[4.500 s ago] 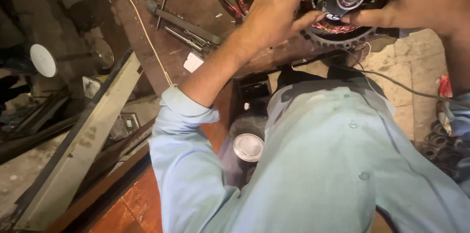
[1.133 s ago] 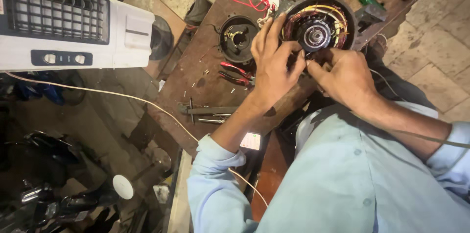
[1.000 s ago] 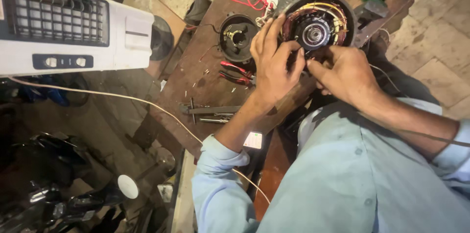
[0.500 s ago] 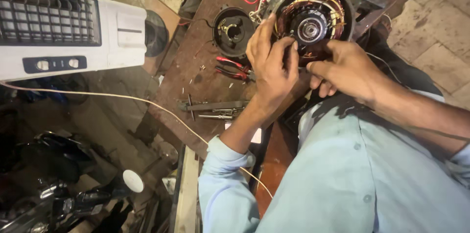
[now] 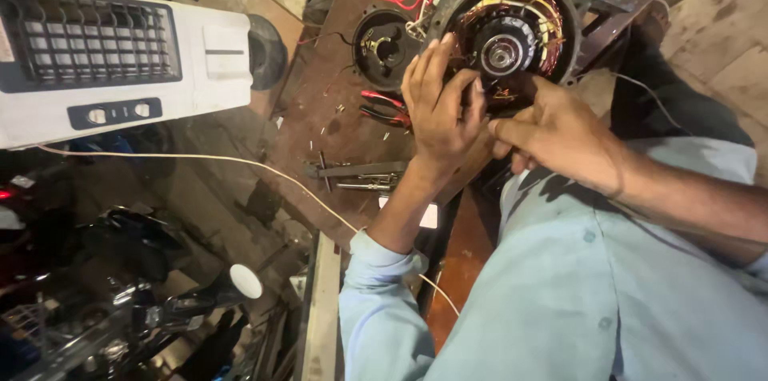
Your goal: The person is repairing a motor by hand, manipulating copper windings and adjusting internal components. They repeatedly handle the motor housing and rotor, aligning parts and checking connections in a cluttered workshop environment.
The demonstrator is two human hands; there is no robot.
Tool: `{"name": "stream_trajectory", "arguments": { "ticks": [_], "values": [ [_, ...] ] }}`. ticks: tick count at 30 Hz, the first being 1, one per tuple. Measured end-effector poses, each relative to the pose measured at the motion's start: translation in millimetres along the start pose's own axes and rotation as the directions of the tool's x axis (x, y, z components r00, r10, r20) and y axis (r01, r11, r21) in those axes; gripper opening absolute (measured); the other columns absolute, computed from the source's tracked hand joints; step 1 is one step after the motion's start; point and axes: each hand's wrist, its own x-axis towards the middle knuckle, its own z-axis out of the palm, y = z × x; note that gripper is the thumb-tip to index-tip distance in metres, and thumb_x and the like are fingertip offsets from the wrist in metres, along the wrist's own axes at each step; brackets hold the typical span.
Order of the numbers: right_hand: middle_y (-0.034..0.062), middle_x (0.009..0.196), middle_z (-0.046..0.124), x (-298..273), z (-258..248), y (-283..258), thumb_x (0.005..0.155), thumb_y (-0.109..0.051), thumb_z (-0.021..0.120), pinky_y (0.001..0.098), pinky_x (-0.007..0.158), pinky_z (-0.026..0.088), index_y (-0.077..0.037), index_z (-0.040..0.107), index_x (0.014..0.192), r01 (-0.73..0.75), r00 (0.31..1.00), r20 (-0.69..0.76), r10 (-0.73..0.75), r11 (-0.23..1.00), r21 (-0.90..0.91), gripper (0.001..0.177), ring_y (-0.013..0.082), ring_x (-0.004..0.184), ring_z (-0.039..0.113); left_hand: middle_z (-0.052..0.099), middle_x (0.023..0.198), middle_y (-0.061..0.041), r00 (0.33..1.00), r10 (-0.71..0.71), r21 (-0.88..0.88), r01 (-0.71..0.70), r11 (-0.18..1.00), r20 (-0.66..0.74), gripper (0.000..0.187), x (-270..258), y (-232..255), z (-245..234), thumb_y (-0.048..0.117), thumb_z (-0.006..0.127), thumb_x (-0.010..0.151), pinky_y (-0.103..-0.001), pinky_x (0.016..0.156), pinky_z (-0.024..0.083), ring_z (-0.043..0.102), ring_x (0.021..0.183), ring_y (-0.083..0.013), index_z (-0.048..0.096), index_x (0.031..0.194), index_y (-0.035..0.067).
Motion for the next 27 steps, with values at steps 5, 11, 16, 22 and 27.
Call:
{"name": "stream_trajectory", "arguments": {
  "ticks": [5,11,16,22,27],
  "values": [
    [0.0110,0.075,0.073,6,-3,3,0.092,-0.013,0.066,0.0264,0.042,0.048,0.003,0.056,0.122,0.041,0.998,0.035,-0.043,0.998,0.055,0.036,0.0139,0.049,0.065,0.049,0.153,-0.019,0.998,-0.058,-0.050,0.058,0.997,-0.004,0.024,4,8,-5,0.009,0.076,0.091,-0.045,0.118,0.038,0.050,0.144,-0.0355,0.069,0.113,0.006],
    [0.0096,0.075,0.072,8,-3,11,0.092,-0.012,0.066,0.0256,0.043,0.047,0.003,0.055,0.125,0.041,0.999,0.027,-0.044,0.995,0.094,0.038,0.0129,0.049,0.062,0.044,0.156,-0.024,0.995,-0.056,0.098,0.047,0.994,0.087,0.026,15,17,-20,0.017,0.080,0.090,-0.051,0.122,0.036,0.044,0.146,-0.0397,0.069,0.112,0.008],
    [0.0094,0.072,0.070,7,-6,11,0.093,-0.010,0.064,0.0250,0.043,0.047,0.003,0.050,0.134,0.070,0.994,0.072,-0.079,0.991,0.117,0.045,0.0125,0.050,0.063,0.044,0.158,-0.023,0.984,-0.108,0.260,0.068,0.963,0.143,0.020,22,27,-18,0.019,0.078,0.092,-0.054,0.122,0.034,0.045,0.147,-0.0392,0.074,0.108,0.008],
    [0.0095,0.069,0.070,1,-7,0,0.091,-0.011,0.062,0.0262,0.042,0.047,-0.002,0.046,0.143,0.065,0.994,0.090,-0.067,0.998,0.021,0.055,0.0135,0.049,0.063,0.045,0.157,-0.022,0.986,-0.130,0.320,0.089,0.943,0.109,0.019,18,34,-16,0.019,0.077,0.091,-0.054,0.120,0.034,0.045,0.145,-0.0391,0.075,0.108,0.011],
    [0.0090,0.071,0.072,1,-8,-4,0.090,-0.010,0.060,0.0266,0.041,0.048,-0.003,0.050,0.139,0.060,0.988,0.140,-0.065,0.997,0.041,0.051,0.0140,0.048,0.064,0.045,0.158,-0.022,0.978,-0.185,0.286,0.152,0.946,0.094,0.019,16,29,-7,0.015,0.078,0.088,-0.052,0.119,0.034,0.046,0.146,-0.0382,0.074,0.105,0.009]
  ]
}}
